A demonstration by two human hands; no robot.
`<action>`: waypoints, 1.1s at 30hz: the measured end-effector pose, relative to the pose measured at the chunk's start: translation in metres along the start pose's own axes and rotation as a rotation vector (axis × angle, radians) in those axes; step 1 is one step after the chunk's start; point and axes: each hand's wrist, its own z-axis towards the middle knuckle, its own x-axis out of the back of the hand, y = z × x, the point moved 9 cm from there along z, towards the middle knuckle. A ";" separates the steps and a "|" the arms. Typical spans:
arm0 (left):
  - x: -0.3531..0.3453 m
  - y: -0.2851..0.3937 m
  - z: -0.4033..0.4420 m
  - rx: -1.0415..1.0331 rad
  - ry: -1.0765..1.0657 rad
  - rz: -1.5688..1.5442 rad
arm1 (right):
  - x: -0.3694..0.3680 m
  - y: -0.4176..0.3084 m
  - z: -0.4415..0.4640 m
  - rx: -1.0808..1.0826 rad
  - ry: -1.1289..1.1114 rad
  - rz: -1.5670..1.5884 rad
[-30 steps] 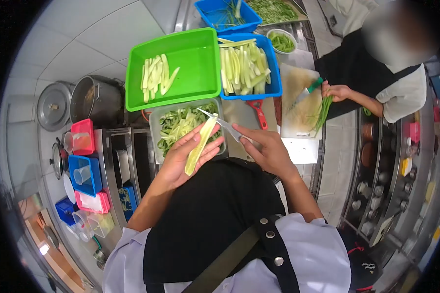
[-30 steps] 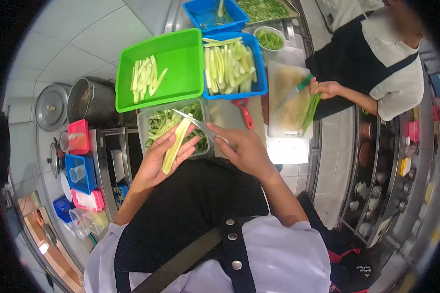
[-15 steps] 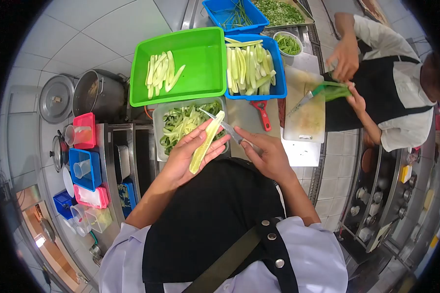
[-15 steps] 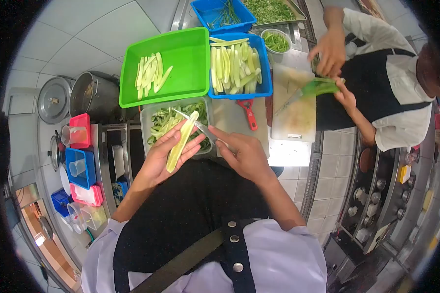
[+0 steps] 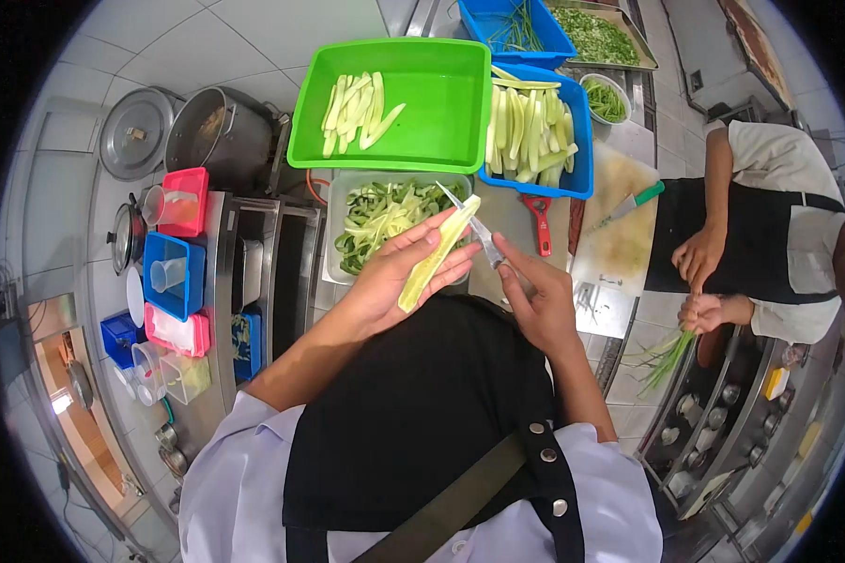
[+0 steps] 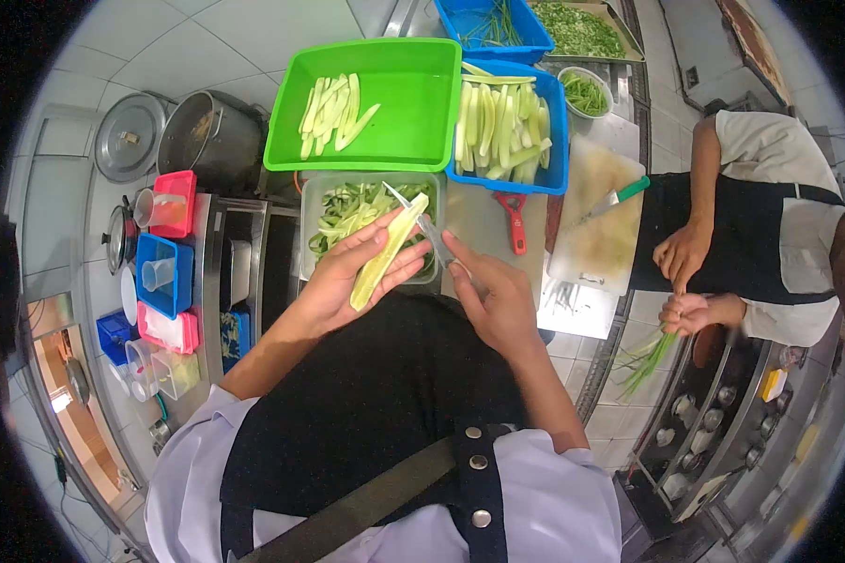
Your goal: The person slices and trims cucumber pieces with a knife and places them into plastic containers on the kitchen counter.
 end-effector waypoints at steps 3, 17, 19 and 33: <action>0.001 -0.001 0.002 0.011 -0.007 -0.002 | 0.003 -0.003 0.000 0.032 0.027 0.024; 0.000 0.005 0.005 -0.042 -0.003 0.027 | -0.013 -0.006 -0.006 0.001 -0.066 0.015; 0.000 0.005 0.005 -0.045 0.004 0.000 | -0.016 -0.006 -0.008 0.025 -0.075 0.023; 0.000 0.012 0.005 -0.112 -0.063 -0.051 | -0.023 -0.007 -0.008 -0.021 -0.129 0.035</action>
